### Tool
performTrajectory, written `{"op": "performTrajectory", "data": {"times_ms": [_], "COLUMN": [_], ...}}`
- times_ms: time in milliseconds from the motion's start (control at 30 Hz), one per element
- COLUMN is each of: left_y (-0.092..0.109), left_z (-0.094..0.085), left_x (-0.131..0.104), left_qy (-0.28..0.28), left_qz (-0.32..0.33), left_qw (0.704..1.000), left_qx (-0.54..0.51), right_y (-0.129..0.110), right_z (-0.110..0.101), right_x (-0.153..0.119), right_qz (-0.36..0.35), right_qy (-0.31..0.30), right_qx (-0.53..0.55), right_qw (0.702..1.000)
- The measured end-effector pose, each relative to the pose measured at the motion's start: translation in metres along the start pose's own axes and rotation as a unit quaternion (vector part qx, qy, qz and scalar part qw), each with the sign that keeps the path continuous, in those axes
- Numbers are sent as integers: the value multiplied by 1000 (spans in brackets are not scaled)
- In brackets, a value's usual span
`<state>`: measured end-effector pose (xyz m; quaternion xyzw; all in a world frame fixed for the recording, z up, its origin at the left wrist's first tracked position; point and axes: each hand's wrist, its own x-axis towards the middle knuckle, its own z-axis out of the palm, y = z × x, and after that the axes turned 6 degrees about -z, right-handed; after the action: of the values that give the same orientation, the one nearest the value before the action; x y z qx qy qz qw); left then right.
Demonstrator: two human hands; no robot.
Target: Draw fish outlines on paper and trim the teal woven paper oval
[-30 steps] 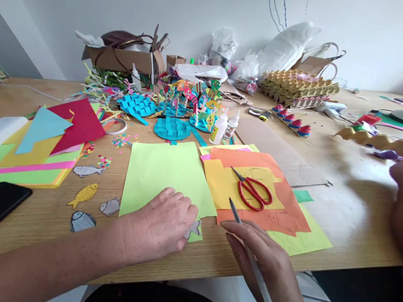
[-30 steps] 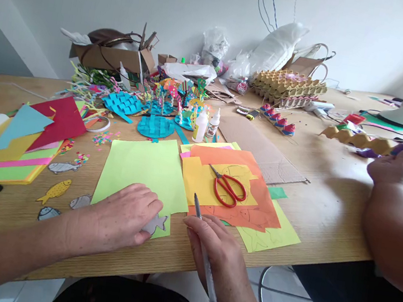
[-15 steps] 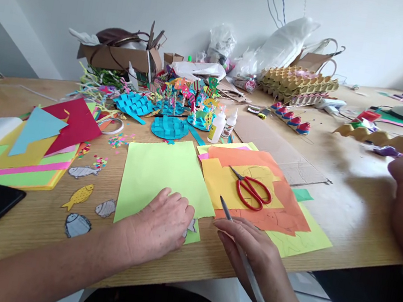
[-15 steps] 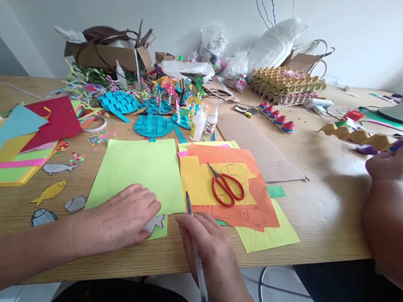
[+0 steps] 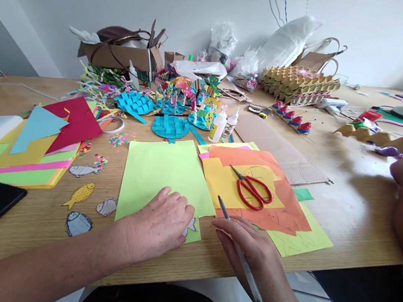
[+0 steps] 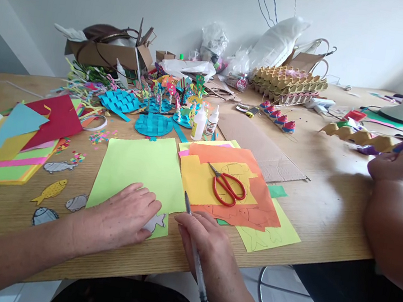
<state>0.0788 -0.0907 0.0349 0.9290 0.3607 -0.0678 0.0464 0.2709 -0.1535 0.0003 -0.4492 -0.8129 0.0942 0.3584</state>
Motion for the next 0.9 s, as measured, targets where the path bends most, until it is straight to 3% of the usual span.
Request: {"op": "performTrajectory", "data": {"times_ms": [133, 267, 367, 633, 900], "left_y": [-14, -40, -56, -76, -91], "left_z": [-14, -35, -41, -17, -10], "left_x": [-4, -16, -29, -71, -105], "left_qy": [0, 31, 21, -23, 19], "left_qz": [18, 44, 40, 22, -57], "left_qw": [1000, 998, 998, 992, 992], "left_qx": [-22, -29, -51, -120, -115], "right_y": [0, -7, -12, -19, -36], "right_z": [-1, -8, -11, 5, 22], "right_x": [-1, 1, 4, 12, 29], "right_qz": [1, 14, 19, -35, -84], "right_qy": [-1, -23, -43, -17, -29], "right_qx": [8, 27, 25, -7, 30], "right_qw": [1000, 999, 999, 999, 996]}}
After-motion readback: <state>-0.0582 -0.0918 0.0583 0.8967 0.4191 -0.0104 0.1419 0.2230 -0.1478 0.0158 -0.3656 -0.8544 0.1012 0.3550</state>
